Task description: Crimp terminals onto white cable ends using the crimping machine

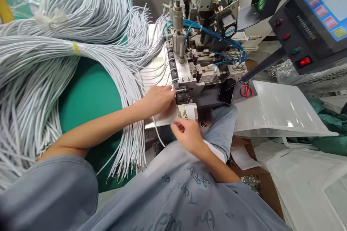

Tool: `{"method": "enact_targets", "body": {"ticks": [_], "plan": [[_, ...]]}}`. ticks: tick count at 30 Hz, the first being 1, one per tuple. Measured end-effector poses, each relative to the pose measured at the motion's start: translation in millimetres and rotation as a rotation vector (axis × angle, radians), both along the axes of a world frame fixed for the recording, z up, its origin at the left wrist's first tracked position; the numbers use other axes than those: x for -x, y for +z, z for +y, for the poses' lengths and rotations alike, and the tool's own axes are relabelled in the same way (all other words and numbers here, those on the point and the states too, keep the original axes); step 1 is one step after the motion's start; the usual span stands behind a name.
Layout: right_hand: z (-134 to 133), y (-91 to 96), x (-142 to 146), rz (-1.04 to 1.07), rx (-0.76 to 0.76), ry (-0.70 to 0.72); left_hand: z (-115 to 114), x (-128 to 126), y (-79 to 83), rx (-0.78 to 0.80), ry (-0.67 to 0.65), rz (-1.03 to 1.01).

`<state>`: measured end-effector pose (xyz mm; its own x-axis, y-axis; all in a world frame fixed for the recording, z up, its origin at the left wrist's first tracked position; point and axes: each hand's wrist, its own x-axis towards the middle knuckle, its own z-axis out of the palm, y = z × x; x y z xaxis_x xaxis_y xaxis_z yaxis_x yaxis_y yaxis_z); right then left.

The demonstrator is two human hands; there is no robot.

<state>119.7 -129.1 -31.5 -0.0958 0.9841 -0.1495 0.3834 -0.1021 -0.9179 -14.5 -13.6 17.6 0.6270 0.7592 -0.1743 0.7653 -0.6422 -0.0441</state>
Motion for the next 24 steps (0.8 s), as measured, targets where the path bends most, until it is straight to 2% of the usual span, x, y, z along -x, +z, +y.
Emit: {"method": "enact_targets", "body": {"ticks": [3,4,6,8,10,12,14,17,20,24], "plan": [[-13,-9.4,27,0.012,0.128,0.242,-1,-3,0.5,-0.039,0.102,-0.008],[-15,-12.6,33,0.022,0.137,0.275,-3,-4,1.1,-0.029,0.109,-0.044],[-15,-15.6,35,0.031,0.125,0.286,-8,-7,2.7,0.032,0.043,-0.186],[-12,-12.1,24,-0.001,0.070,0.226,-15,-9,3.5,0.133,-0.101,-0.393],[-4,-3.1,5,-0.039,-0.007,0.098,-21,-11,2.7,0.260,-0.235,-0.604],[8,7.7,-15,0.001,-0.081,-0.047,-25,-12,-0.2,0.392,-0.290,-0.761],[23,16.3,-29,0.107,-0.163,-0.180,-23,-12,-4.1,0.473,-0.256,-0.866],[41,23.0,-36,0.226,-0.260,-0.320,-16,-11,-8.7,0.455,-0.140,-0.993],[51,25.9,-31,0.288,-0.300,-0.344,-8,-11,-8.1,0.389,-0.103,-1.083],[55,26.0,-25,0.349,-0.323,-0.355,-6,-9,-2.7,0.326,-0.138,-1.138]]}}
